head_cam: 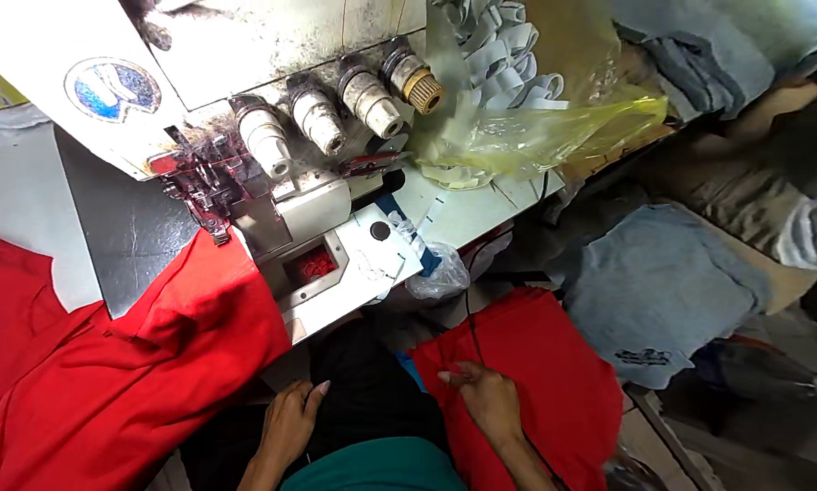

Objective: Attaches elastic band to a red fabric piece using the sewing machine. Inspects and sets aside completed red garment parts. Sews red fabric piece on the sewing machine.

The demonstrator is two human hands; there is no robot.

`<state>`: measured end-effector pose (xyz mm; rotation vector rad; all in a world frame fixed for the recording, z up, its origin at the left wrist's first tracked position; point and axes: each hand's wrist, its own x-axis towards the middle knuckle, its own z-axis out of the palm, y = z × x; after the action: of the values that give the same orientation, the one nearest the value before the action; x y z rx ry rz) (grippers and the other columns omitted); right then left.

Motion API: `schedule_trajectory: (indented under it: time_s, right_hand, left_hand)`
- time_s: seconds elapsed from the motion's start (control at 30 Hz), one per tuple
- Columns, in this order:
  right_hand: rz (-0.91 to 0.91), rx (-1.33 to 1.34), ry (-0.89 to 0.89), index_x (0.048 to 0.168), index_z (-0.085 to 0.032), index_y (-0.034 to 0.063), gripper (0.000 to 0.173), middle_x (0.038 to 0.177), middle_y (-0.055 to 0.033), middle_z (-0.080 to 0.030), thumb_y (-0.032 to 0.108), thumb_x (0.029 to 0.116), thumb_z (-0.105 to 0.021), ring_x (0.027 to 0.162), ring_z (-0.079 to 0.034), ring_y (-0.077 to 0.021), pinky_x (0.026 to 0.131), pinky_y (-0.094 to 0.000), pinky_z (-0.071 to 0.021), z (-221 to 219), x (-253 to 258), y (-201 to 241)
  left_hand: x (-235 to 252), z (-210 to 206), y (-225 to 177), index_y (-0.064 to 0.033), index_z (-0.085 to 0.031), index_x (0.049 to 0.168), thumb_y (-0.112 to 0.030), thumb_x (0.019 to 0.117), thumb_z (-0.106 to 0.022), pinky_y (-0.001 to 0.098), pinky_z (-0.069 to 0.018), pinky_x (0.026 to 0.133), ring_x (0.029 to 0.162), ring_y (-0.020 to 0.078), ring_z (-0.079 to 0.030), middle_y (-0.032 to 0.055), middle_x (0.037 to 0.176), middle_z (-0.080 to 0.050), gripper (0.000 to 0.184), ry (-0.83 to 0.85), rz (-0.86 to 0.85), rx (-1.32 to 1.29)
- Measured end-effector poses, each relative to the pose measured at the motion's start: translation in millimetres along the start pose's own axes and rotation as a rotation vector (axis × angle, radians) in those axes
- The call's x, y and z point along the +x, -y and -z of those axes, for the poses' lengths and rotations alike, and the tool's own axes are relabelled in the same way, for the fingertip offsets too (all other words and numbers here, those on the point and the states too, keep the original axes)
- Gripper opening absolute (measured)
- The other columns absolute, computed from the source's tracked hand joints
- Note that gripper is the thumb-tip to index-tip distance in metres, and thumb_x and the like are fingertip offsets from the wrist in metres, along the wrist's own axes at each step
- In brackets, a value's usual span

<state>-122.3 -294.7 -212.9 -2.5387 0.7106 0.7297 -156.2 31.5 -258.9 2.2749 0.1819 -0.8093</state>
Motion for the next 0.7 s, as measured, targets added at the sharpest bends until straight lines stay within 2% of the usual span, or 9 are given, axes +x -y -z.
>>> schedule_trajectory:
  time_s: [0.13, 0.2, 0.3, 0.33, 0.4, 0.5, 0.57, 0.63, 0.7]
  right_hand:
    - [-0.006, 0.122, -0.006, 0.102, -0.076, 0.0053, 0.036, 0.089, -0.0122, -0.076, 0.035, 0.0836, -0.086, 0.083, -0.072, -0.0288, 0.081, -0.0548, -0.0554, -6, 3, -7]
    - [-0.009, 0.191, 0.006, 0.101, -0.076, 0.0052, 0.037, 0.087, -0.0105, -0.075, 0.037, 0.083, -0.087, 0.079, -0.072, -0.0259, 0.079, -0.052, -0.0565, -6, 3, -11]
    - [-0.022, 0.298, 0.047, 0.105, -0.075, 0.0055, 0.024, 0.089, -0.0072, -0.076, 0.026, 0.0924, -0.078, 0.079, -0.074, -0.0193, 0.077, -0.0417, -0.0607, -3, 4, -17]
    - [-0.033, 0.325, 0.052, 0.109, -0.073, 0.0045, 0.022, 0.091, -0.0079, -0.076, 0.021, 0.0956, -0.075, 0.08, -0.074, -0.0192, 0.077, -0.0404, -0.0615, -1, 4, -20]
    - [-0.06, 0.336, 0.011, 0.119, -0.07, 0.0025, 0.025, 0.098, -0.0112, -0.075, 0.017, 0.1001, -0.068, 0.081, -0.073, -0.0229, 0.077, -0.0441, -0.0606, 5, 6, -30]
    - [-0.098, 0.381, -0.184, 0.125, -0.068, -0.0004, 0.031, 0.106, -0.019, -0.073, 0.02, 0.1029, -0.062, 0.089, -0.072, -0.033, 0.08, -0.0559, -0.0573, 24, 13, -57]
    - [-0.151, 0.434, -0.382, 0.125, -0.064, -0.0048, 0.036, 0.11, -0.0253, -0.07, 0.025, 0.1045, -0.059, 0.097, -0.069, -0.0385, 0.086, -0.0605, -0.0544, 48, 16, -80]
    - [-0.188, 0.485, -0.627, 0.124, -0.061, -0.0108, 0.041, 0.113, -0.0294, -0.066, 0.025, 0.1048, -0.056, 0.104, -0.065, -0.0374, 0.094, -0.0566, -0.051, 78, 13, -103]
    - [-0.193, 0.503, -0.849, 0.13, -0.055, -0.0145, 0.047, 0.121, -0.0311, -0.063, 0.025, 0.106, -0.051, 0.112, -0.063, -0.0327, 0.101, -0.047, -0.05, 111, 6, -126]
  left_hand:
    - [2, 1, 0, -0.0014, -0.064, 0.08, -0.055, 0.1046, -0.043, 0.0504, -0.0505, 0.074, 0.078, 0.0293, -0.063, 0.0133, 0.08, -0.062, 0.063, 0.011, 0.007, -0.007]
    - [2, 1, 1, -0.0006, -0.065, 0.081, -0.054, 0.1042, -0.044, 0.0519, -0.0516, 0.075, 0.079, 0.0303, -0.064, 0.0142, 0.08, -0.063, 0.062, 0.004, 0.01, -0.019]
    - [3, 3, 0, -0.0006, -0.066, 0.084, -0.055, 0.1039, -0.045, 0.0525, -0.0507, 0.076, 0.079, 0.0305, -0.063, 0.0143, 0.081, -0.063, 0.061, 0.032, 0.043, -0.033]
    - [4, 3, 0, -0.0011, -0.065, 0.084, -0.055, 0.1038, -0.045, 0.052, -0.0504, 0.075, 0.079, 0.0299, -0.063, 0.0137, 0.08, -0.063, 0.061, 0.044, 0.052, -0.034]
    - [7, 3, 2, -0.0019, -0.065, 0.084, -0.057, 0.1026, -0.047, 0.051, -0.0496, 0.074, 0.077, 0.0289, -0.061, 0.0123, 0.078, -0.061, 0.061, 0.061, 0.072, -0.058]
    - [12, 4, 10, -0.0049, -0.064, 0.083, -0.06, 0.0994, -0.052, 0.049, -0.0484, 0.07, 0.071, 0.0254, -0.058, 0.0085, 0.071, -0.057, 0.059, 0.083, 0.112, -0.128]
    - [15, 4, 14, -0.0066, -0.064, 0.082, -0.061, 0.0966, -0.057, 0.0475, -0.0478, 0.069, 0.07, 0.023, -0.057, 0.0061, 0.07, -0.056, 0.057, 0.085, 0.129, -0.181]
    - [18, 5, 16, -0.0067, -0.065, 0.083, -0.061, 0.0952, -0.059, 0.0464, -0.0474, 0.07, 0.071, 0.0216, -0.057, 0.0054, 0.072, -0.057, 0.056, 0.097, 0.137, -0.228]
    - [21, 7, 17, -0.0067, -0.066, 0.084, -0.06, 0.0943, -0.062, 0.0456, -0.0477, 0.071, 0.072, 0.0205, -0.057, 0.0053, 0.074, -0.058, 0.054, 0.108, 0.14, -0.259]
